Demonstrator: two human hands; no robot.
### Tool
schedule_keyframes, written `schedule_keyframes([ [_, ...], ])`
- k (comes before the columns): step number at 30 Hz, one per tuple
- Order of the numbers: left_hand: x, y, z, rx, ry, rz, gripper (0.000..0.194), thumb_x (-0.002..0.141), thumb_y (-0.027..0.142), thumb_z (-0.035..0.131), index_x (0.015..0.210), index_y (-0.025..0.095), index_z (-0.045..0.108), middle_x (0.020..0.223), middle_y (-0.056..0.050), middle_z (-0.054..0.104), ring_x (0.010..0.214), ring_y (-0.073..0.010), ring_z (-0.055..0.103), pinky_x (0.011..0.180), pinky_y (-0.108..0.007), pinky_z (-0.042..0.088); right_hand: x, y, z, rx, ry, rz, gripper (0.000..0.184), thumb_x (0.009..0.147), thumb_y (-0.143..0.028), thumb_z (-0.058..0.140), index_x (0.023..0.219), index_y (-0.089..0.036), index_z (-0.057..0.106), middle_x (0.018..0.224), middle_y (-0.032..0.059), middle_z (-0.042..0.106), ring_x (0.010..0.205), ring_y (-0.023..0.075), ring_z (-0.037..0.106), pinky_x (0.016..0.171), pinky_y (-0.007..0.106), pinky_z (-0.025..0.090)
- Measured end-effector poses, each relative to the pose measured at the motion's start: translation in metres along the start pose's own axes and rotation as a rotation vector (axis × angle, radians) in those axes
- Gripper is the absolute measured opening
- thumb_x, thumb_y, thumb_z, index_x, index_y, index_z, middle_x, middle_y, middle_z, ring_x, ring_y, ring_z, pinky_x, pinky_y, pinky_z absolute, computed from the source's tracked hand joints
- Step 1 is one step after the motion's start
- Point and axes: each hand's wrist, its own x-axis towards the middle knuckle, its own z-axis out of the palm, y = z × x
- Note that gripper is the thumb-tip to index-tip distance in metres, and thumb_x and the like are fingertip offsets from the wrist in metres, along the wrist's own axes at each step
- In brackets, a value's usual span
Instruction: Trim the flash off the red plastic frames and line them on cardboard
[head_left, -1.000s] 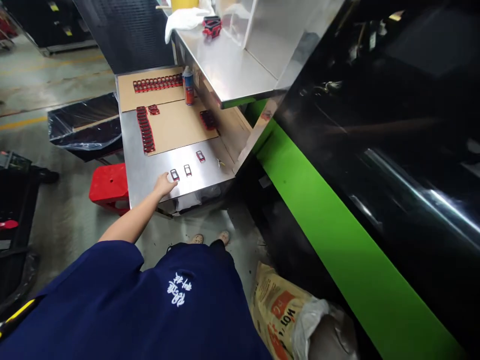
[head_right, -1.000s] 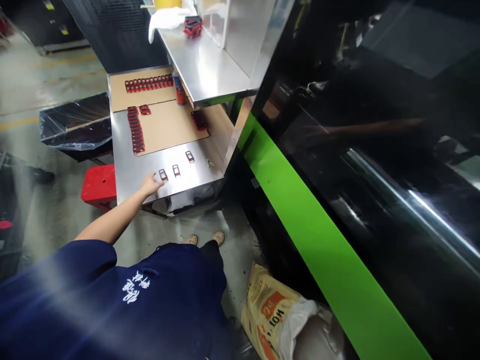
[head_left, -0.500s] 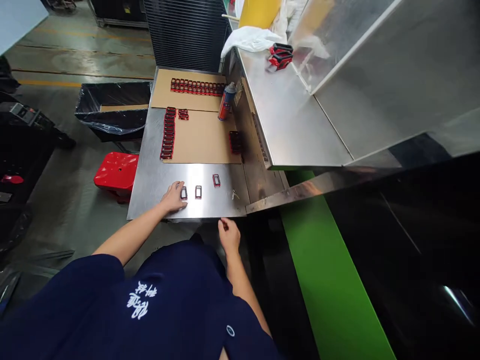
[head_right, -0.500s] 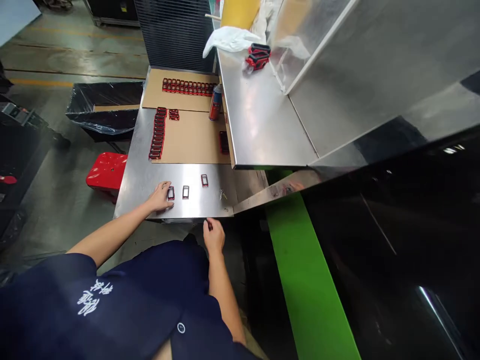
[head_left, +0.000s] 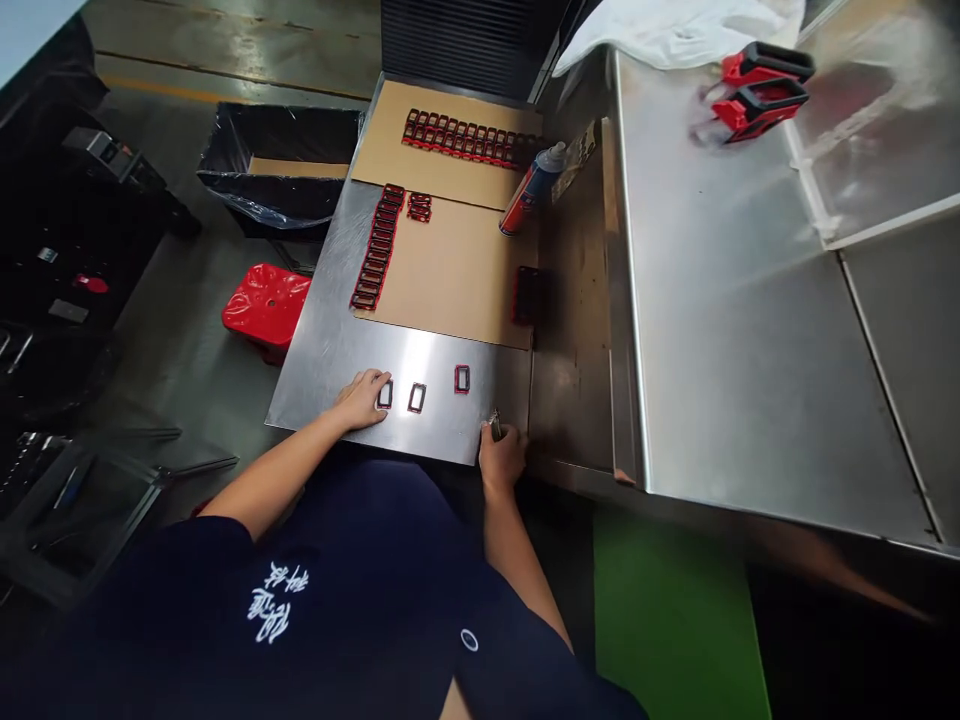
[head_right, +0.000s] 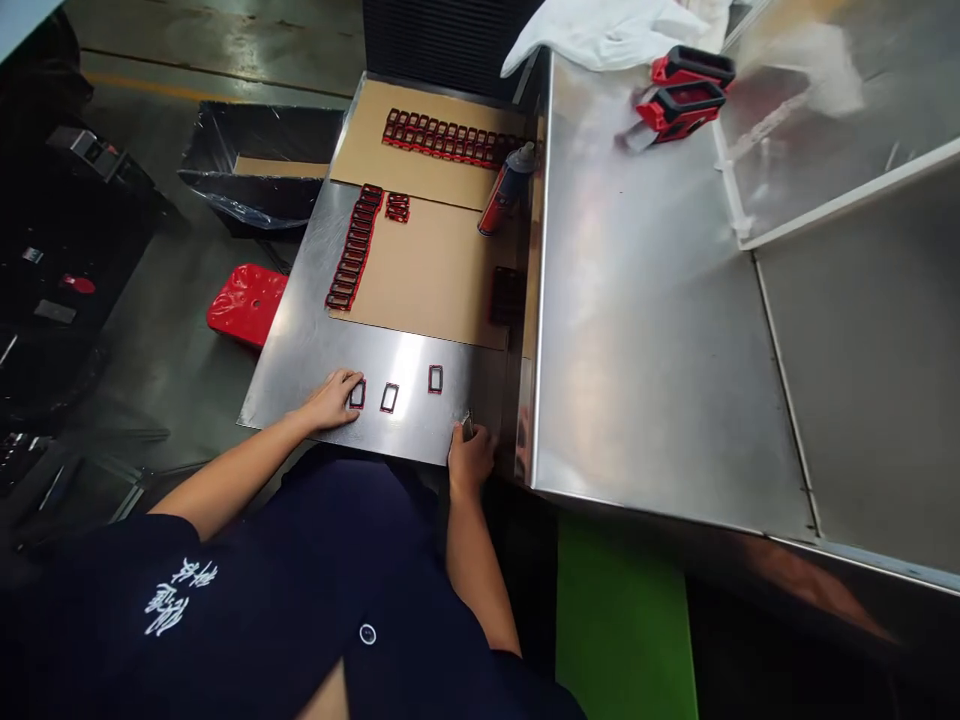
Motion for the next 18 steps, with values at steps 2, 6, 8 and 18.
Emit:
schedule_keyframes([
  [2, 0.003, -0.002, -0.003, -0.054, -0.001, 0.013, 0.076, 0.072, 0.021, 0.073, 0.144, 0.021, 0.049, 0.145, -0.014, 0.046, 0.138, -0.0354, 0.040, 0.114, -0.049, 0.041, 0.002, -0.003, -0.003, 0.045, 0.000, 0.018, 0.034, 0.088, -0.041, 0.063, 0.106, -0.011, 0.064, 0.117, 0.0198, 0.062, 0.111, 0.0336, 0.060, 0.097, 0.043, 0.047],
  [6, 0.002, -0.006, -0.019, -0.219, -0.005, 0.079, 0.070, 0.072, 0.019, 0.072, 0.140, 0.017, 0.052, 0.137, -0.013, 0.050, 0.123, -0.0291, 0.054, 0.111, -0.045, 0.046, -0.006, -0.017, -0.015, 0.217, -0.058, 0.056, 0.041, 0.084, -0.052, 0.057, 0.093, -0.012, 0.062, 0.087, 0.0153, 0.067, 0.084, 0.0300, 0.067, 0.078, 0.040, 0.054],
  [8, -0.007, -0.007, -0.033, -0.327, -0.019, 0.125, 0.070, 0.073, 0.021, 0.072, 0.140, 0.016, 0.052, 0.135, -0.013, 0.051, 0.109, -0.0234, 0.061, 0.102, -0.039, 0.053, -0.025, -0.031, -0.024, 0.340, -0.122, 0.017, 0.052, 0.082, -0.061, 0.053, 0.096, -0.012, 0.062, 0.082, 0.0117, 0.067, 0.071, 0.0249, 0.066, 0.067, 0.036, 0.056],
  [18, -0.067, 0.006, -0.109, -0.901, -0.171, 0.542, 0.083, 0.078, 0.033, 0.079, 0.152, 0.030, 0.041, 0.143, -0.011, 0.042, 0.129, -0.0262, 0.052, 0.105, -0.041, 0.052, -0.154, -0.146, -0.081, 0.534, -0.259, -0.808, 0.024, 0.092, -0.021, 0.069, 0.115, -0.023, 0.074, 0.094, 0.0055, 0.072, 0.077, 0.0170, 0.068, 0.072, 0.029, 0.058],
])
